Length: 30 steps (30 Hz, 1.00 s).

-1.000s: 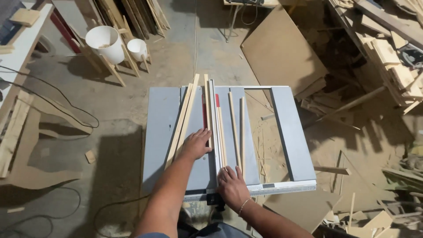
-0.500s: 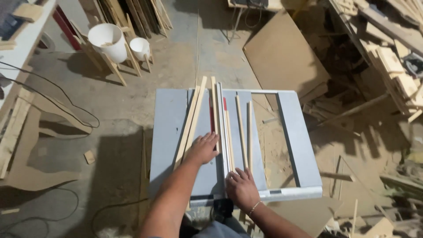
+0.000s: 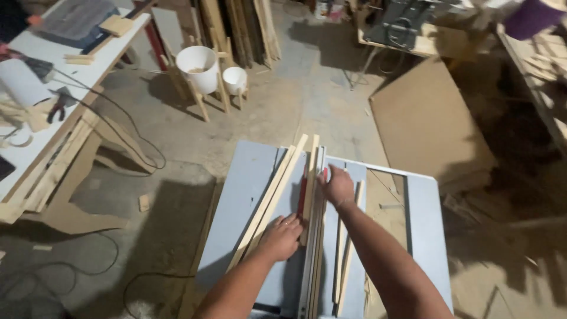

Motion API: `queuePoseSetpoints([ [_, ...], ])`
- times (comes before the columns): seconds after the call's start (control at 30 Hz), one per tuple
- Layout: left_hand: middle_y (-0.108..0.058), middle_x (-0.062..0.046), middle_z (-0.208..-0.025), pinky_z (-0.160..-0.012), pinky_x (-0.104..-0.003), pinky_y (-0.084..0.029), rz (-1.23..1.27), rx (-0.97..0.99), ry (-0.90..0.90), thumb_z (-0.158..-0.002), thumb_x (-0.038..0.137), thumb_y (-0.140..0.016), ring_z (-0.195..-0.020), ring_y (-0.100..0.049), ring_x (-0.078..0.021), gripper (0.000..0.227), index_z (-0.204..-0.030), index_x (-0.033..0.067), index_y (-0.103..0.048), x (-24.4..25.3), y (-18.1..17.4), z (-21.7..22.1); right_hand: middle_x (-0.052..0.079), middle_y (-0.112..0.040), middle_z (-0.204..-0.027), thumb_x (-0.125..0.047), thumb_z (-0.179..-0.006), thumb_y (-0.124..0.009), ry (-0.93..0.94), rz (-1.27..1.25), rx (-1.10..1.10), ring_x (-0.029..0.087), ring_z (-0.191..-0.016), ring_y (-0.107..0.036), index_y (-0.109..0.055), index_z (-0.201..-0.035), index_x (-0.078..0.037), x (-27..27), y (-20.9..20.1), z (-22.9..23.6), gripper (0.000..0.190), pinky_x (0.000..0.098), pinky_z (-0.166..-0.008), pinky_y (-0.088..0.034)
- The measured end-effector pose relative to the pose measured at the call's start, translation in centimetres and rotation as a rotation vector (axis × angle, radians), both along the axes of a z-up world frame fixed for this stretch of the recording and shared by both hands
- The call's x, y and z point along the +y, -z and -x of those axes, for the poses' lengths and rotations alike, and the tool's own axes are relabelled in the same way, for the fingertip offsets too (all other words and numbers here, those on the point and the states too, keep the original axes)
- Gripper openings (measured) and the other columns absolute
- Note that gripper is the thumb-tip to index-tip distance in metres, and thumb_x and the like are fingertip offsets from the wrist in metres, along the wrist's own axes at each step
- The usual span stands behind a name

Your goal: The person is organizing and aligning thin wooden strips on a table saw, preparing them for cutting.

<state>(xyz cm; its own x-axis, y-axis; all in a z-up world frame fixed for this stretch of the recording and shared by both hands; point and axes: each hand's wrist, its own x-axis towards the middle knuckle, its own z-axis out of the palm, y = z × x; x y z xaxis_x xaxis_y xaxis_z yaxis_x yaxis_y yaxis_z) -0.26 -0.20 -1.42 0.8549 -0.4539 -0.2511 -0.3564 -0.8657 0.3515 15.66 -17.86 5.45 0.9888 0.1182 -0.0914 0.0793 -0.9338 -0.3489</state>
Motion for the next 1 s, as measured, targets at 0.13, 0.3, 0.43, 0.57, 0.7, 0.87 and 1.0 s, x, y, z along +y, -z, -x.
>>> queuePoseSetpoints([
  [0.13,-0.053,-0.017,-0.153,-0.121,-0.054,-0.024,0.187,-0.211,0.011,-0.082,0.014,-0.056,-0.150,-0.037,-0.0332,0.061,-0.141,-0.0012,-0.057,0.1,4.6,0.2,0.022,-0.067,-0.129,-0.057,-0.090,-0.059,0.087,-0.088,0.076,0.046,-0.121,-0.059,-0.059,-0.138,-0.010,1.2,3.1,-9.4,0.067,0.0547,-0.100,-0.047],
  [0.3,-0.048,-0.019,-0.156,-0.126,-0.051,-0.016,0.183,-0.105,0.025,-0.086,0.001,-0.051,-0.146,-0.039,-0.0380,0.067,-0.153,-0.0005,-0.045,0.3,3.9,0.4,0.014,-0.070,-0.130,-0.065,-0.095,-0.051,0.162,0.022,0.409,0.035,-0.113,-0.068,-0.067,-0.132,-0.018,4.3,-1.9,-12.7,0.062,0.0452,-0.097,-0.053],
  [0.43,-0.029,-0.015,-0.168,-0.129,-0.048,-0.006,0.153,0.110,0.013,-0.080,-0.018,-0.056,-0.157,-0.020,-0.0323,0.080,-0.155,0.0002,-0.035,0.3,-0.6,-0.4,0.005,-0.074,-0.106,-0.049,-0.093,-0.061,0.200,0.072,0.535,0.023,-0.092,-0.070,-0.075,-0.104,-0.014,5.4,-1.7,-14.7,0.040,0.0364,-0.086,-0.050],
  [0.57,-0.029,-0.013,-0.168,-0.129,-0.049,-0.003,0.196,0.154,-0.022,-0.083,-0.016,-0.050,-0.158,-0.016,-0.0290,0.082,-0.160,0.0046,-0.032,0.5,-2.3,-1.0,0.006,-0.069,-0.096,-0.033,-0.087,-0.061,0.222,0.021,0.547,0.024,-0.085,-0.065,-0.069,-0.095,-0.010,5.1,0.5,-16.5,0.025,0.0362,-0.078,-0.049],
  [0.7,-0.035,-0.014,-0.165,-0.129,-0.050,-0.003,0.154,0.206,-0.029,-0.089,-0.004,-0.045,-0.158,-0.019,-0.0289,0.067,-0.155,0.0045,-0.040,0.2,-3.2,-1.3,0.009,-0.068,-0.087,-0.031,-0.085,-0.062,0.154,-0.011,0.569,0.025,-0.076,-0.068,-0.068,-0.086,-0.006,4.1,3.6,-17.7,0.026,0.0359,-0.069,-0.053],
  [0.87,-0.060,-0.002,-0.150,-0.129,-0.048,-0.023,0.122,-0.013,-0.124,-0.098,0.020,-0.048,-0.153,-0.037,-0.0236,0.039,-0.133,0.0166,-0.063,-0.2,-0.8,-1.2,0.022,-0.073,-0.118,-0.052,-0.081,-0.075,0.094,-0.038,0.395,0.043,-0.117,-0.067,-0.075,-0.117,0.001,3.8,3.7,-16.5,0.064,0.0509,-0.100,-0.055],
  [1.0,-0.060,-0.003,-0.150,-0.128,-0.048,-0.024,0.135,-0.028,-0.148,-0.099,0.020,-0.047,-0.154,-0.037,-0.0230,0.040,-0.134,0.0172,-0.065,-0.3,0.6,-1.3,0.025,-0.072,-0.121,-0.054,-0.084,-0.073,0.070,-0.077,0.409,0.045,-0.118,-0.065,-0.075,-0.118,0.000,4.0,1.2,-15.7,0.064,0.0514,-0.101,-0.054],
])
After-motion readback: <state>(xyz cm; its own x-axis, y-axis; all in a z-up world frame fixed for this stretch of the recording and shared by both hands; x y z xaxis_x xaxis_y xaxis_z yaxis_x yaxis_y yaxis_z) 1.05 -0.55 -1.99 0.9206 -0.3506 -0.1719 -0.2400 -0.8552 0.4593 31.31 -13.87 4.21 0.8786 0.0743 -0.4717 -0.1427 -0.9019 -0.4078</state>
